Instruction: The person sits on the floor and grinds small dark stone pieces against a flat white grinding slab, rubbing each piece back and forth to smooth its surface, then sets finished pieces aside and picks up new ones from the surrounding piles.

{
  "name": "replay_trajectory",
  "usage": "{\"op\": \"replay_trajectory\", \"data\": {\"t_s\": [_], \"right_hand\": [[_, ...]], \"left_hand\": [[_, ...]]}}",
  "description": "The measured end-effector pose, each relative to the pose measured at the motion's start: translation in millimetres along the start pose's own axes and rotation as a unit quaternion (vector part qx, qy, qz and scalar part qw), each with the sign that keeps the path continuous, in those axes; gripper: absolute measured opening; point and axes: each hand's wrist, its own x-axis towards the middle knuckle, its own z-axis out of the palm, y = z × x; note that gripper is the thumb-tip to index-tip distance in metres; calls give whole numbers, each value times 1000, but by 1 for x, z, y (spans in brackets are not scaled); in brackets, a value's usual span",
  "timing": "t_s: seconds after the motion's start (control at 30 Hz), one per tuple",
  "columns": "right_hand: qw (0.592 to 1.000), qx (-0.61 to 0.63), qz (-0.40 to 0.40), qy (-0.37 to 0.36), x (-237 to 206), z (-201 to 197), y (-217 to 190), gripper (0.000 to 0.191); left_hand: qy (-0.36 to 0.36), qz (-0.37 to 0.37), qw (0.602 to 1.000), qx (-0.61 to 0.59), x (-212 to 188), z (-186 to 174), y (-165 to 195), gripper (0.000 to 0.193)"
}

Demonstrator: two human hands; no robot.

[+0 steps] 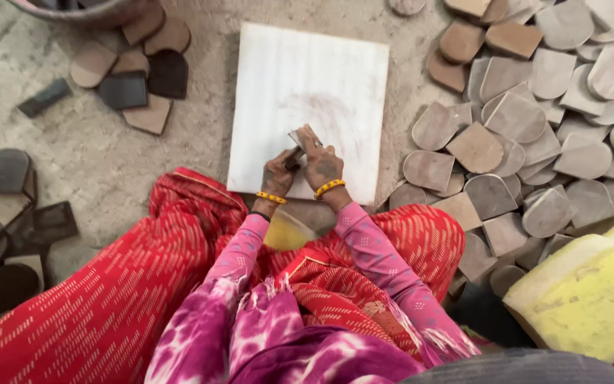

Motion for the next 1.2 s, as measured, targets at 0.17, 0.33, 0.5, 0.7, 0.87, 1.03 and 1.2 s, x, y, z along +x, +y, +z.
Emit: {"op": "replay_trajectory", "data": {"t_s": [0.17,0.33,0.5,0.7,0.87,1.03,1.2], "right_hand": [[1000,19,-10,7,1,-3,2,76],[998,53,-39,2,-46,0,-20,78],[999,6,-29,36,-10,-6,2,79],[993,38,-81,75,-37,9,-14,65],[997,46,-38,58,-35,19,1,65],[992,-65,68,-88,11,31,45,76],[948,257,188,3,20,33,48,73]], "left_hand": [[2,45,997,-56,3,-4,4,45],[-40,-107,993,-21,-3,13,-24,17],[-7,63,975,-212,0,5,-22,49],[-13,-40,992,-116,0,9,-28,27],[-49,-76,990,-108,-3,14,-37,44],[-13,-123,946,-301,16,-4,-24,42],[159,-400,884,-180,31,-21,-27,50]]}}
